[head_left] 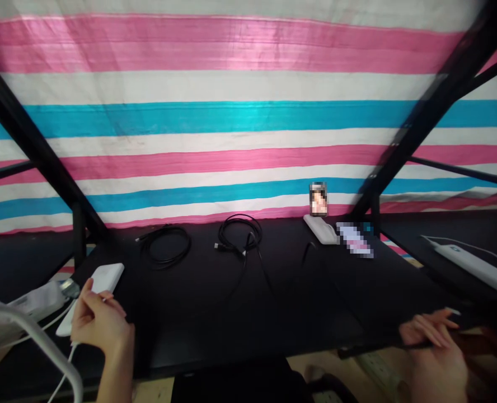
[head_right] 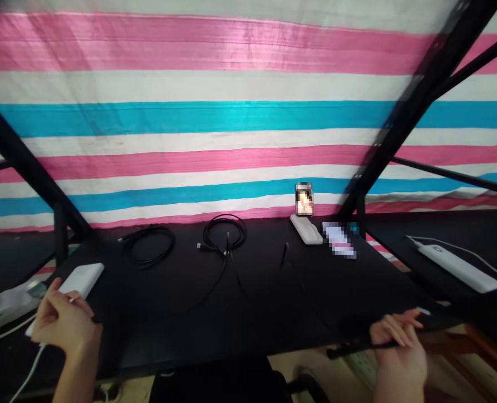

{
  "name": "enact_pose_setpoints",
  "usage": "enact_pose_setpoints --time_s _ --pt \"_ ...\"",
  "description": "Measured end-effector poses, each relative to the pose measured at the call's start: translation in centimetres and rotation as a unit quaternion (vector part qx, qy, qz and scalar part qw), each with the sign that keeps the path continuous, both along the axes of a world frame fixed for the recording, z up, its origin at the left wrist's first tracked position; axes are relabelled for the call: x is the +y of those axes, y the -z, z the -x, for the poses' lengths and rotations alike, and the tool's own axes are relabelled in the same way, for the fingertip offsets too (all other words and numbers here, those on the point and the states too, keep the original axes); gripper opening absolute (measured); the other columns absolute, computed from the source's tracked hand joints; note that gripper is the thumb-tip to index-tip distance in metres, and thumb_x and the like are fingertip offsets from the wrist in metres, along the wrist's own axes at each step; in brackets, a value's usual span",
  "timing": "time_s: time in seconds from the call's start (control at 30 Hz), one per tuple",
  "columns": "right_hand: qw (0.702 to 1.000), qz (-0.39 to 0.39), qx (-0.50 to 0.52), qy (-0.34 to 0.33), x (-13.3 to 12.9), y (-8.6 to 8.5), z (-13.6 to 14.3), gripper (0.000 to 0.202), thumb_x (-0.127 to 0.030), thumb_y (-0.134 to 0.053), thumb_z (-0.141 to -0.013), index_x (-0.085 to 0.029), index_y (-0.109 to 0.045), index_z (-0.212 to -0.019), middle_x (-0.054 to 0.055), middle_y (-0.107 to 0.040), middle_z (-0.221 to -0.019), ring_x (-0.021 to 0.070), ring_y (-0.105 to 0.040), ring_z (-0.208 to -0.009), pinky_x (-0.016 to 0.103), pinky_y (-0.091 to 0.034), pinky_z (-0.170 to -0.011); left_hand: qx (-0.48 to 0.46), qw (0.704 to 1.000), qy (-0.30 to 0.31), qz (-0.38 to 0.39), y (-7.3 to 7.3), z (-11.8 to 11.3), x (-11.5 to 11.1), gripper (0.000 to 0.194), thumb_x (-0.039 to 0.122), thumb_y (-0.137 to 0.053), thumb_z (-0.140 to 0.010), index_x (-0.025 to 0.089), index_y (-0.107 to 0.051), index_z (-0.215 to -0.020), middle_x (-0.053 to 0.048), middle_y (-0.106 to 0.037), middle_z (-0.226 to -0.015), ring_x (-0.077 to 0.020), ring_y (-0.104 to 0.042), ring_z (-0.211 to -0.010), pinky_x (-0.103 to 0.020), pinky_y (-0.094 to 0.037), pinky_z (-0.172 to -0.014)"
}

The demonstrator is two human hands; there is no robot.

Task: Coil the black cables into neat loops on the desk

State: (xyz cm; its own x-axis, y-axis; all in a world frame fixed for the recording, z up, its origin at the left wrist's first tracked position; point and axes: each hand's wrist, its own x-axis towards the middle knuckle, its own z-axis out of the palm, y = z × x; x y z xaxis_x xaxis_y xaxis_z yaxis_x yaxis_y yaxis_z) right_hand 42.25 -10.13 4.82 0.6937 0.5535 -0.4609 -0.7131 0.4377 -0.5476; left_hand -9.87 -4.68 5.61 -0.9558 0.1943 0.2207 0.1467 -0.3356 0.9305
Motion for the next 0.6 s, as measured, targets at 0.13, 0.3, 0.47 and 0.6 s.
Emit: enact_pose_setpoints --time_s 0.13,0.3,0.47,0.6 --pt "0.989 -0.096 -0.082 -0.075 5.1 2.4 -0.1 0.026 -0.012 -0.046 -0.083 -0.025 -0.068 -0.084 -0.003 -0.047 -0.049 -0.0001 -0.025 -0.026 0.013 -0.024 -0.022 0.020 0.991 0.116 0.058 -0.4 -0.6 -0.3 0.040 0.042 -0.055 -0.076 0.016 -0.064 -0.106 0.005 -0.045 -0.056 -0.0013 -0.026 -0.034 -0.016 -0.016 -0.029" --pt "0.933 0.053 -0.290 -0.205 7.2 2.7 4.3 0.032 -0.037 -0.064 -0.072 -0.023 -0.065 -0.101 0.001 -0.064 -0.073 0.0031 -0.040 -0.037 0.015 -0.033 -0.031 0.034 0.937 0.302 0.172 0.2 -3.3 1.0 0.058 0.054 -0.060 -0.068 0.017 -0.060 -0.113 0.002 -0.053 -0.069 -0.0008 -0.032 -0.038 -0.015 -0.021 -0.032" --pt "0.828 0.059 -0.441 -0.340 9.5 4.0 13.4 0.049 -0.057 -0.057 -0.071 -0.019 -0.064 -0.102 0.012 -0.065 -0.102 0.0252 -0.062 -0.086 0.029 -0.052 -0.053 -0.028 0.858 0.468 0.209 2.9 -8.7 3.3 0.078 0.069 -0.039 -0.071 0.007 -0.060 -0.111 -0.007 -0.061 -0.074 -0.0073 -0.045 -0.038 -0.020 -0.030 -0.034" --pt "0.712 0.031 -0.613 -0.342 9.8 5.9 19.0 0.040 -0.050 -0.048 -0.080 -0.021 -0.066 -0.101 0.010 -0.062 -0.111 0.0270 -0.055 -0.105 0.044 -0.045 -0.087 0.029 0.843 0.469 0.261 5.2 -10.8 3.8 0.071 0.067 -0.044 -0.071 0.010 -0.062 -0.109 -0.009 -0.064 -0.079 -0.0102 -0.050 -0.043 -0.023 -0.036 -0.039"
